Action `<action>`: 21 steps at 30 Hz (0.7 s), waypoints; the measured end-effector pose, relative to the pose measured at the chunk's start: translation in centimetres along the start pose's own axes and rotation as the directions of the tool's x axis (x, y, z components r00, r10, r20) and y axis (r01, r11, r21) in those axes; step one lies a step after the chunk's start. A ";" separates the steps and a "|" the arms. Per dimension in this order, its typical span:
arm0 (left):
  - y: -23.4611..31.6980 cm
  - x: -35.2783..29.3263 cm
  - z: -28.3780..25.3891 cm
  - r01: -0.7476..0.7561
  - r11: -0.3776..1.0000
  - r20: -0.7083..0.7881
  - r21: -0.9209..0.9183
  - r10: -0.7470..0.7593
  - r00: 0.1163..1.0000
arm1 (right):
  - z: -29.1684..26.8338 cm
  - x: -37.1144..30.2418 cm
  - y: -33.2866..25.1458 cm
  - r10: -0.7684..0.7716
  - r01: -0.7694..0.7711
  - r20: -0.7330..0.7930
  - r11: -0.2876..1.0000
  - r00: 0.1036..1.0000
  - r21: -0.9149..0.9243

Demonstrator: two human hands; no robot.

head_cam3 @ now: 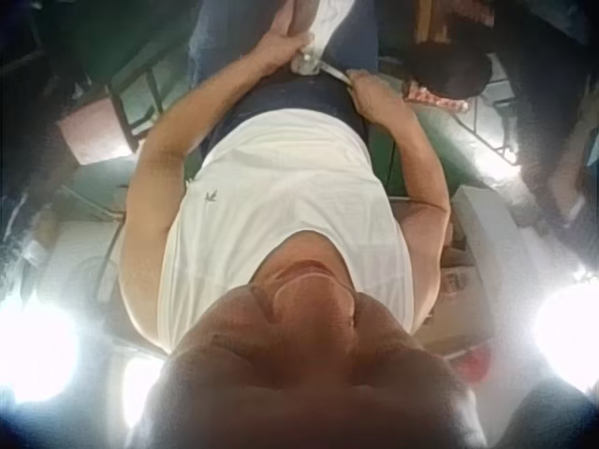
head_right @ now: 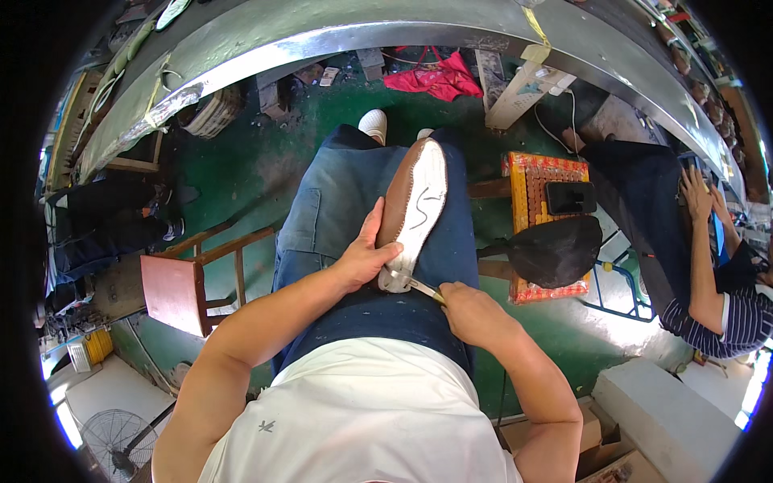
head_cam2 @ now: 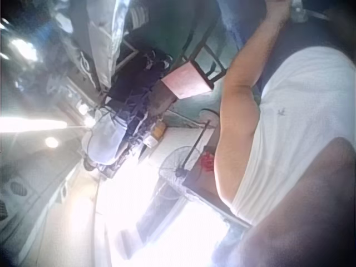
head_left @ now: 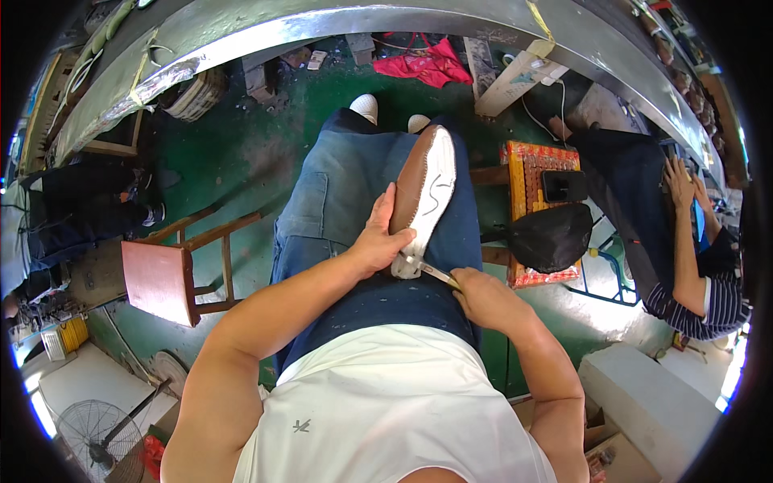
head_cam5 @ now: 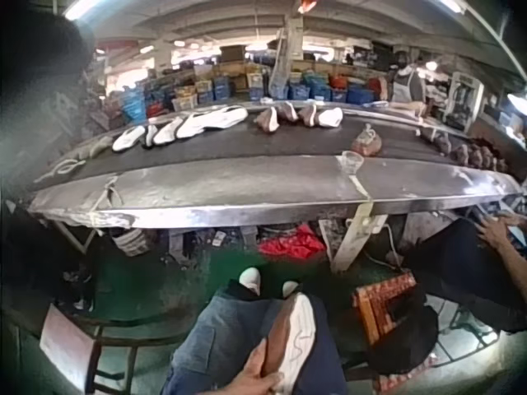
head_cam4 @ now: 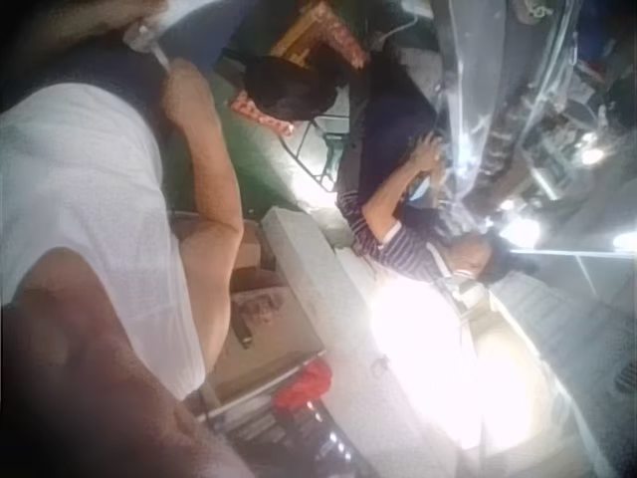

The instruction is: Manual lasting of shoe uppers to the insole and mold using pincers and hammers.

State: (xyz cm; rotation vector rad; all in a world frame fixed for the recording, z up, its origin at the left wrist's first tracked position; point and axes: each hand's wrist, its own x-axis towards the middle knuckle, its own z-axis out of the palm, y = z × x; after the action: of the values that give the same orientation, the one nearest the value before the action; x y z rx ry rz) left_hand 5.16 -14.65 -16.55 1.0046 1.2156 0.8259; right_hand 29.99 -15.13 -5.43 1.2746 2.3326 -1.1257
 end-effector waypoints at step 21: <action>1.5 -0.7 -2.6 0.308 0.773 0.280 -0.555 -0.175 0.944 | -0.1 0.9 -0.7 -0.045 0.046 -0.010 0.991 0.999 0.126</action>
State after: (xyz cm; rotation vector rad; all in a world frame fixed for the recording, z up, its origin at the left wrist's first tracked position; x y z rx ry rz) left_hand 2.47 -14.31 -15.03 0.3909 0.7926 0.7949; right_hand 28.89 -14.72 -5.50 1.2749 2.3401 -1.3047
